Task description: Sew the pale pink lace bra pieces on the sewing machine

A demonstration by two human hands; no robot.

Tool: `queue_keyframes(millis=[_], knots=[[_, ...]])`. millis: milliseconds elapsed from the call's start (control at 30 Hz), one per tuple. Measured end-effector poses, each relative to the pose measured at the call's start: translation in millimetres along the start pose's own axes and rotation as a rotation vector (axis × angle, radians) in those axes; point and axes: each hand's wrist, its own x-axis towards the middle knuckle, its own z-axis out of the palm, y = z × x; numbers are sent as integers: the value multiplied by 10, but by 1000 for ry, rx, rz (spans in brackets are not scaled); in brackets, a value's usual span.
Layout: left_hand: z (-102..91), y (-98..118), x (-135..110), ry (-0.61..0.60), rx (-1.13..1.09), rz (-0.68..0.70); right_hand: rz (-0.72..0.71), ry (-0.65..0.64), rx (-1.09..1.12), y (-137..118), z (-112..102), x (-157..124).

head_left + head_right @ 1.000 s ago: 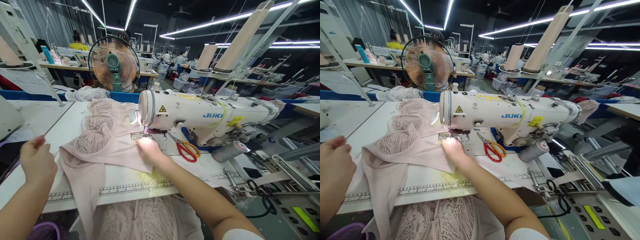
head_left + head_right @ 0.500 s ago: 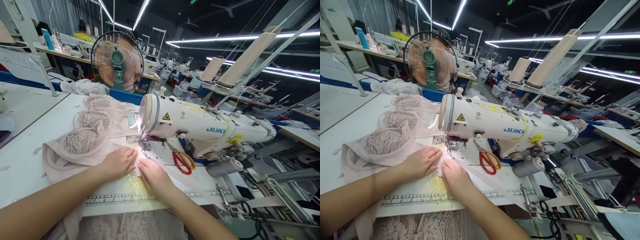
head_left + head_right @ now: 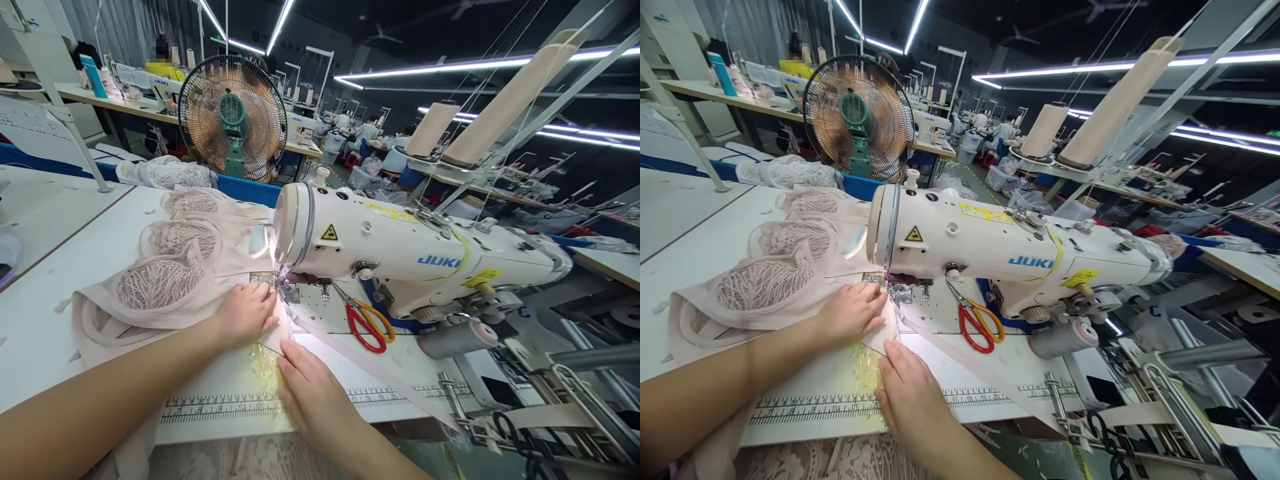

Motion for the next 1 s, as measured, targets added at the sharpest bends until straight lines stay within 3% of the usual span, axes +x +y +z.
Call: queue_keyframes(millis=[400, 733, 867, 1000], knots=[[6, -104, 36, -48, -132, 99, 27, -24, -8, -28, -30, 26], [17, -255, 131, -20, -83, 182, 42, 33, 4, 28, 35, 134], [10, -302, 140, 100, -22, 227, 41, 21, -4, 55, 38, 248], [53, -199, -23, 226, -53, 358, 45, 30, -3, 64, 50, 326]])
